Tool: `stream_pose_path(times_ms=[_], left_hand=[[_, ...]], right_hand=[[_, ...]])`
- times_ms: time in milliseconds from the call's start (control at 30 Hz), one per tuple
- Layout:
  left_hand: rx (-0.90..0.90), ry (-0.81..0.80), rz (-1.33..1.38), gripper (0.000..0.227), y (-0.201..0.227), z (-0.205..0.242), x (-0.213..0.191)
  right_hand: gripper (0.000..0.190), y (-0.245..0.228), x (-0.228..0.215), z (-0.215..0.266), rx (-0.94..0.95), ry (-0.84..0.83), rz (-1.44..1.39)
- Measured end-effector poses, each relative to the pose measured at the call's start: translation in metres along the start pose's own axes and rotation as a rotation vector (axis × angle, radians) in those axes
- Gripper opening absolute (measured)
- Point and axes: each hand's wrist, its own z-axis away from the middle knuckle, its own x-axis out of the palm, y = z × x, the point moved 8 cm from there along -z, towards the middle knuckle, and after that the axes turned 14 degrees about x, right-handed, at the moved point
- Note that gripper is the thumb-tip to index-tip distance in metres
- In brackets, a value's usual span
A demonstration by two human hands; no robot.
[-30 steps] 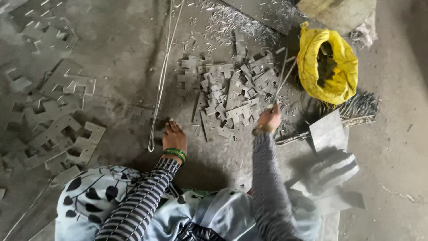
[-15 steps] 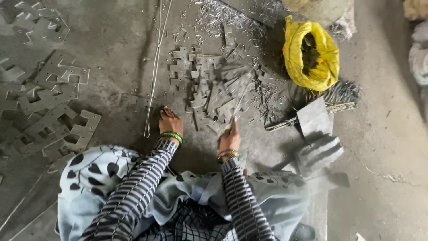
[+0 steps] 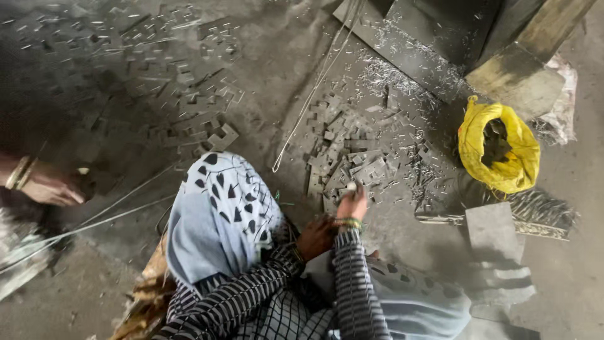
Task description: The person sits on the floor and sorts small metal brackets and rods. They pick up brackets, align them into stacks, and place the stacks onto a metal tray. They also gather long metal rods and set them aside.
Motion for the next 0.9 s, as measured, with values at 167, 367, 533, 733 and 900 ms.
stream_pose_path(times_ms=[167, 367, 533, 733, 900], left_hand=[[-0.018, -0.028, -0.095, 0.049, 0.019, 0.018, -0.039], [0.024, 0.021, -0.171, 0.035, 0.08, 0.046, -0.115], [-0.142, -0.063, -0.247, 0.052, 0.045, 0.022, -0.162], [-0.318, -0.301, -0.113, 0.063, 0.006, -0.047, -0.174], [-0.235, -0.374, -0.122, 0.064, 0.022, -0.106, -0.151]], right_hand=[[0.042, -0.043, 0.082, -0.008, -0.297, -0.018, 0.222], [0.051, -0.071, 0.195, -0.007, -0.298, -0.484, 0.148], [0.067, -0.066, 0.224, 0.01, -0.401, -0.622, 0.596], [0.069, -0.018, 0.112, -0.017, -0.399, -0.505, 1.285], [0.069, -0.002, 0.074, -0.041, -0.581, -0.516, 1.391]])
